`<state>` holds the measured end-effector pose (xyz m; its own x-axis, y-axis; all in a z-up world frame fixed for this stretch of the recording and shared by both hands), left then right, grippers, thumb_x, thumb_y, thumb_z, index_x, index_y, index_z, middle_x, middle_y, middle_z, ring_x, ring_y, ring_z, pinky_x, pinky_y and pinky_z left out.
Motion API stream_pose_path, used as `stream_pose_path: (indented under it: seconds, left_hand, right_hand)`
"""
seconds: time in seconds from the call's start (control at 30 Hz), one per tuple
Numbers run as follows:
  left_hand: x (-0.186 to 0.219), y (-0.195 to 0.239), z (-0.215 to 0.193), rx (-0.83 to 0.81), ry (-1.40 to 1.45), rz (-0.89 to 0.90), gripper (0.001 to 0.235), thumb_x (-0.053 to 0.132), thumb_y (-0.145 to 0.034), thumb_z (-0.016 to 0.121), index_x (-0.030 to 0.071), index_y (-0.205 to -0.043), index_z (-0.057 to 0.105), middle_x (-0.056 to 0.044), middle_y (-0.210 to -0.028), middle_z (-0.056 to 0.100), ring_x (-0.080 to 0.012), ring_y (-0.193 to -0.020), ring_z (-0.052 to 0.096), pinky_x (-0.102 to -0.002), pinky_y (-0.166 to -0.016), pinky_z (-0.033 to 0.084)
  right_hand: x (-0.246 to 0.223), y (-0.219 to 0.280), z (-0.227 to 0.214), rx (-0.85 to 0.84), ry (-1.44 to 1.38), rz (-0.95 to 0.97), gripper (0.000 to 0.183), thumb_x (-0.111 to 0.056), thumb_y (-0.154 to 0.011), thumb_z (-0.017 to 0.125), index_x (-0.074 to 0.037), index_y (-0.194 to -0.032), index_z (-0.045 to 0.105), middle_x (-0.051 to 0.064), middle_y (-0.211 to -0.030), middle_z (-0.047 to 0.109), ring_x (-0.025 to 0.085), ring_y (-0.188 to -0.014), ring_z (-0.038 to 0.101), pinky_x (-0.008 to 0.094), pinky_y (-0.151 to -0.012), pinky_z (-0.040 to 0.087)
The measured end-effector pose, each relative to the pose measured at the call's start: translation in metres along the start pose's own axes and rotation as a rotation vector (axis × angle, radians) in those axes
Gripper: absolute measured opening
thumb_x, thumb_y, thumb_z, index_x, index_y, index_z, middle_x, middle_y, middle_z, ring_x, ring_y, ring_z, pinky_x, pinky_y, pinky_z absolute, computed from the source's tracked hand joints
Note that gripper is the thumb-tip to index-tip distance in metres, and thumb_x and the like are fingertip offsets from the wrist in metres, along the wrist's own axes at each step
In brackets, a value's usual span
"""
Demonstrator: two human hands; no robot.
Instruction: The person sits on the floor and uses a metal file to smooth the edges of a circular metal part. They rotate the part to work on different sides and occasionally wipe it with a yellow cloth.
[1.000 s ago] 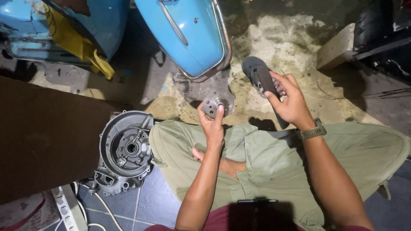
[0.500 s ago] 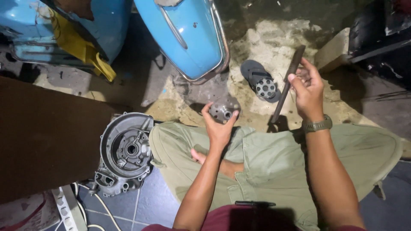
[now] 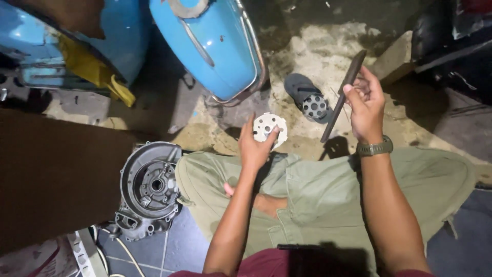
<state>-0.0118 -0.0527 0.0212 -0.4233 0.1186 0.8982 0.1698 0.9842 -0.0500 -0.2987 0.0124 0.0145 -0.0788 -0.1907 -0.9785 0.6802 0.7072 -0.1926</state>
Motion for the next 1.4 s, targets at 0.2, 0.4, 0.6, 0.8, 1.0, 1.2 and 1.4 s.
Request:
stream_pose_path:
  seconds: [0.2, 0.4, 0.6, 0.8, 1.0, 1.2, 1.4]
  left_hand:
    - [-0.054, -0.051, 0.079, -0.311, -0.215, -0.077, 0.055, 0.05, -0.085, 0.074, 0.025, -0.132, 0.059, -0.012, -0.119, 0.065, -0.0392, -0.12, 0.063, -0.053, -0.102, 0.049]
    - [-0.114, -0.108, 0.152, -0.278, -0.29, -0.19, 0.035, 0.048, -0.087, 0.07, 0.03, -0.116, 0.061, -0.011, -0.1, 0.074, -0.0375, -0.107, 0.071, -0.05, -0.093, 0.055]
    - [-0.151, -0.127, 0.197, -0.213, -0.162, -0.293, 0.032, 0.04, -0.087, 0.074, 0.024, -0.112, 0.063, -0.015, -0.114, 0.062, -0.04, -0.117, 0.063, -0.05, -0.099, 0.053]
    - [-0.174, -0.11, 0.181, -0.242, -0.26, -0.351, 0.048, 0.046, -0.086, 0.075, 0.011, -0.118, 0.065, -0.022, -0.119, 0.064, -0.0421, -0.124, 0.059, -0.052, -0.106, 0.049]
    - [-0.187, -0.088, 0.14, -0.282, -0.291, -0.545, 0.043, 0.043, -0.083, 0.078, 0.019, -0.117, 0.068, -0.015, -0.114, 0.07, -0.036, -0.119, 0.065, -0.047, -0.101, 0.054]
    - [-0.183, -0.084, 0.132, -0.309, -0.308, -0.644, 0.053, 0.049, -0.082, 0.077, 0.018, -0.124, 0.066, -0.015, -0.115, 0.072, -0.0335, -0.12, 0.066, -0.047, -0.1, 0.055]
    - [-0.184, -0.077, 0.133, -0.375, -0.38, -0.668, 0.057, 0.05, -0.084, 0.075, 0.015, -0.128, 0.067, -0.02, -0.124, 0.069, -0.036, -0.127, 0.06, -0.047, -0.108, 0.05]
  right_hand:
    - [0.005, -0.01, -0.014, 0.066, -0.012, 0.014, 0.053, -0.002, -0.104, 0.07, -0.007, -0.152, 0.05, 0.011, -0.114, 0.06, 0.015, -0.095, 0.065, 0.027, -0.08, 0.063]
    - [0.025, -0.023, -0.021, 0.088, 0.03, -0.016, 0.053, 0.0, -0.103, 0.07, -0.006, -0.151, 0.05, 0.015, -0.113, 0.061, 0.017, -0.094, 0.067, 0.03, -0.079, 0.064]
    - [0.101, -0.025, -0.007, 0.186, 0.221, 0.592, 0.015, -0.028, -0.093, 0.076, -0.017, -0.103, 0.076, 0.003, -0.082, 0.064, 0.011, -0.065, 0.063, 0.024, -0.052, 0.059]
    - [0.306, -0.011, -0.012, -0.107, 0.615, 0.842, 0.029, -0.043, -0.081, 0.072, -0.019, -0.096, 0.074, 0.01, -0.079, 0.073, 0.027, -0.06, 0.074, 0.041, -0.034, 0.055]
    - [0.342, -0.004, -0.009, -0.34, 0.75, 0.767, 0.042, -0.035, -0.091, 0.063, 0.004, -0.105, 0.071, 0.025, -0.089, 0.07, 0.035, -0.074, 0.074, 0.049, -0.053, 0.057]
    - [0.301, 0.006, 0.012, -0.272, 0.754, 0.707, 0.049, -0.032, -0.094, 0.063, 0.005, -0.126, 0.065, 0.026, -0.123, 0.066, 0.04, -0.118, 0.065, 0.054, -0.092, 0.057]
    - [0.278, 0.005, 0.018, -0.312, 0.748, 0.792, 0.064, -0.036, -0.1, 0.058, 0.005, -0.146, 0.044, 0.027, -0.137, 0.058, 0.037, -0.13, 0.057, 0.05, -0.103, 0.053]
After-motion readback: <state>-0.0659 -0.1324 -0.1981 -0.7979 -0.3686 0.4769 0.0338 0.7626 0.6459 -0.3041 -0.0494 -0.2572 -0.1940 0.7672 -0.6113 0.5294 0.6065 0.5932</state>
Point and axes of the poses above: each hand's wrist, its own y-axis away from the middle knuckle, its own z-axis out of the palm, x = y × z, the point moved 3 cm from there along -y, towards the middle knuckle
